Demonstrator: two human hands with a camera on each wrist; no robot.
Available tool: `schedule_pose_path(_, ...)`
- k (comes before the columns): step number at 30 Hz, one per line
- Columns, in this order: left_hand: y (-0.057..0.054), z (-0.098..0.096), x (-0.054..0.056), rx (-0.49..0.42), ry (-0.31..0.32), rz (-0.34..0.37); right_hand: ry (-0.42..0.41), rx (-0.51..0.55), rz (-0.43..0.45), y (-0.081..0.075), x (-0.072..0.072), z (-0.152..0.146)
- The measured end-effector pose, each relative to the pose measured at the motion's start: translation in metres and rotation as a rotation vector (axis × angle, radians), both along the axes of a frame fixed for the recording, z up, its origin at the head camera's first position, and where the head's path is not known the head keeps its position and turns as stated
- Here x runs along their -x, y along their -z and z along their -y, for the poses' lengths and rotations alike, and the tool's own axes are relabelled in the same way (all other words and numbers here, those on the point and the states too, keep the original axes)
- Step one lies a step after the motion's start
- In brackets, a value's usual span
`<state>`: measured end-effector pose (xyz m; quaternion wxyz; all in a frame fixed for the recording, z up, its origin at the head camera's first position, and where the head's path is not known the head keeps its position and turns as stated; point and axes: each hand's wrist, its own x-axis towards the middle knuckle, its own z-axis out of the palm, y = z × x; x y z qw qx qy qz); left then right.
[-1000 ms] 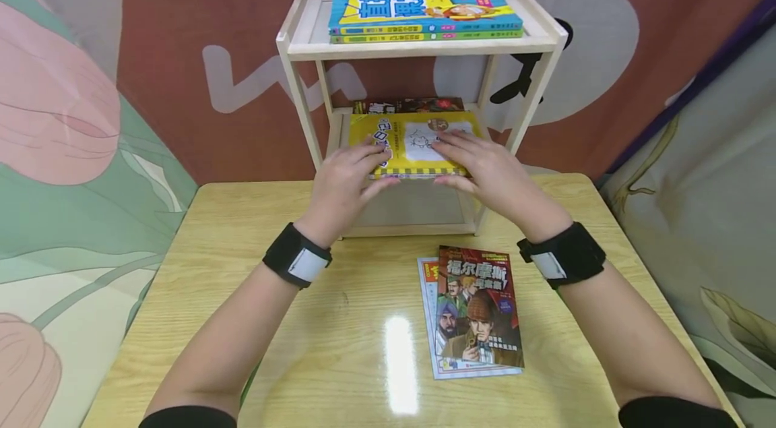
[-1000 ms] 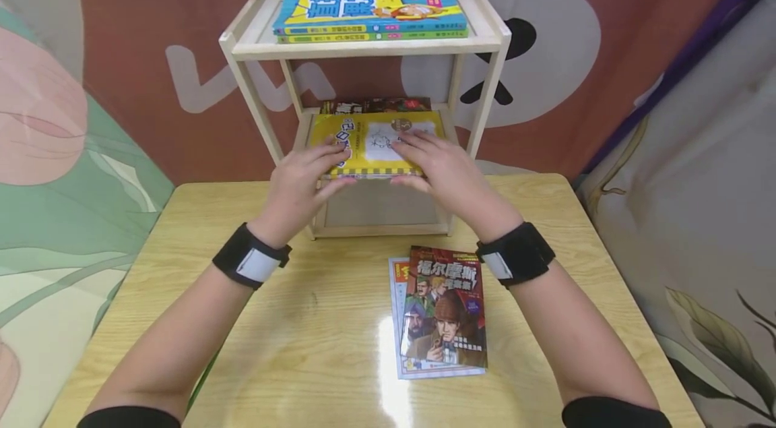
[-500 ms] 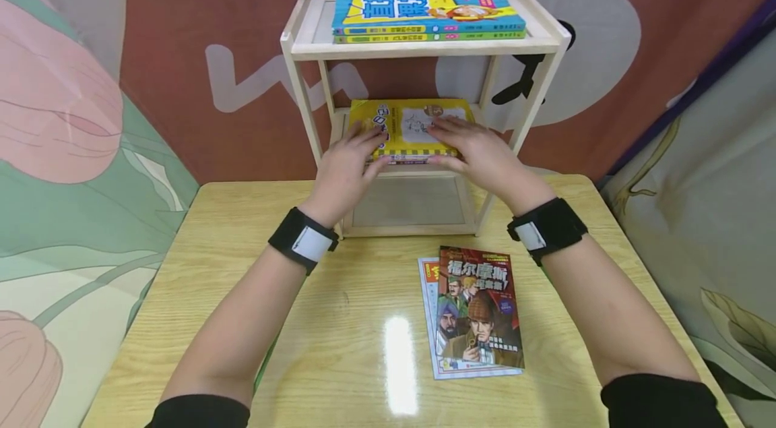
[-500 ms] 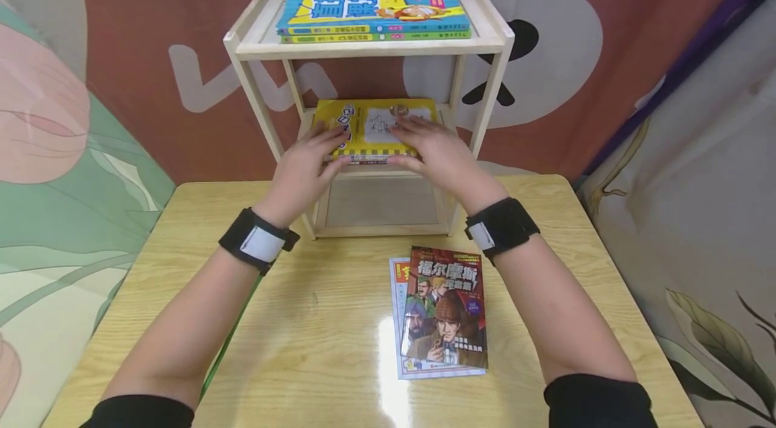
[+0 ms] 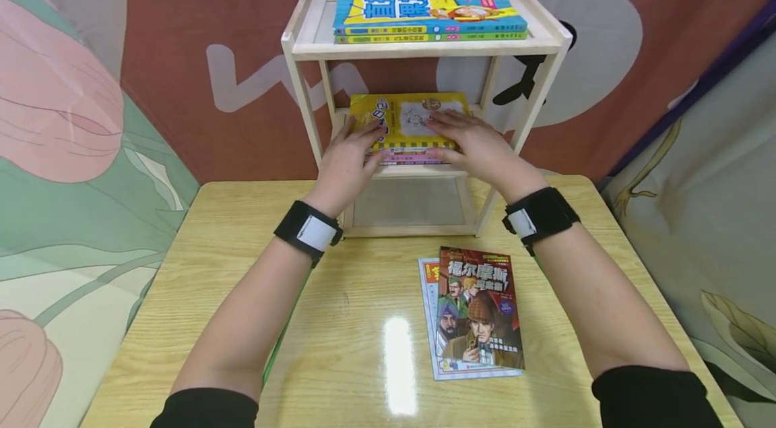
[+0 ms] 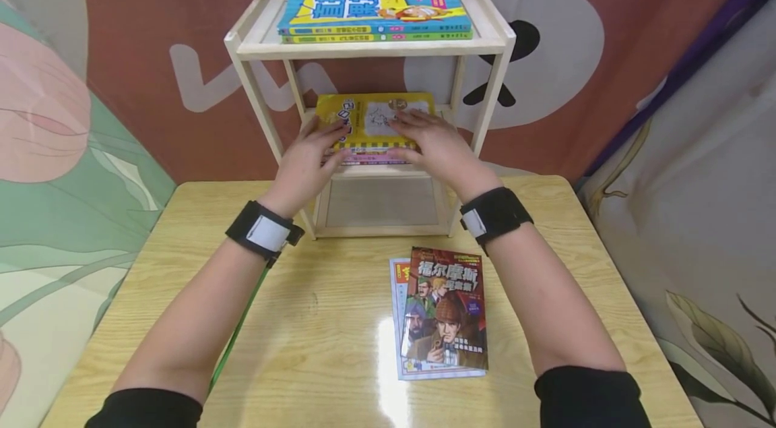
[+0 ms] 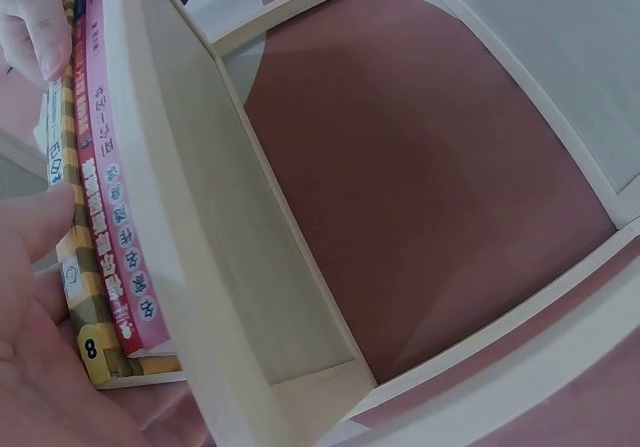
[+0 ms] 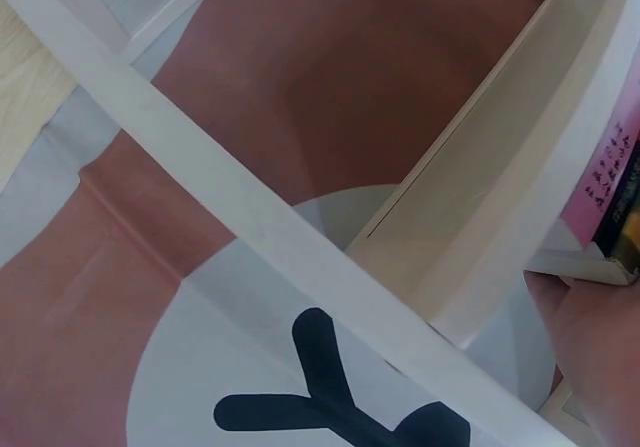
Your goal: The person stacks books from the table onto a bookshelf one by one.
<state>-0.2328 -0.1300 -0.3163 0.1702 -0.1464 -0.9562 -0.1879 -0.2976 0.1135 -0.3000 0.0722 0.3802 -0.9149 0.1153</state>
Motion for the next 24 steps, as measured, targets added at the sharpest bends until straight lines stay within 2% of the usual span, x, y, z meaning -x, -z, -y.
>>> schedule_pose_path(8, 0.0020, -0.0003, 0.0053, -0.019, -0.003, 0.010, -0.004, -0.012, 0.019, 0.0001, 0.0048, 0.0003)
schedule_pose_path(18, 0.0022, -0.0001, 0.0062, -0.057, 0.001, 0.040, 0.002, -0.003, 0.008, 0.0025, 0.0077, 0.0014)
schedule_pose_path(24, 0.0044, -0.0001, 0.0075, -0.072, 0.009, 0.024, 0.011, 0.023, 0.008, 0.0054, 0.0074, 0.0010)
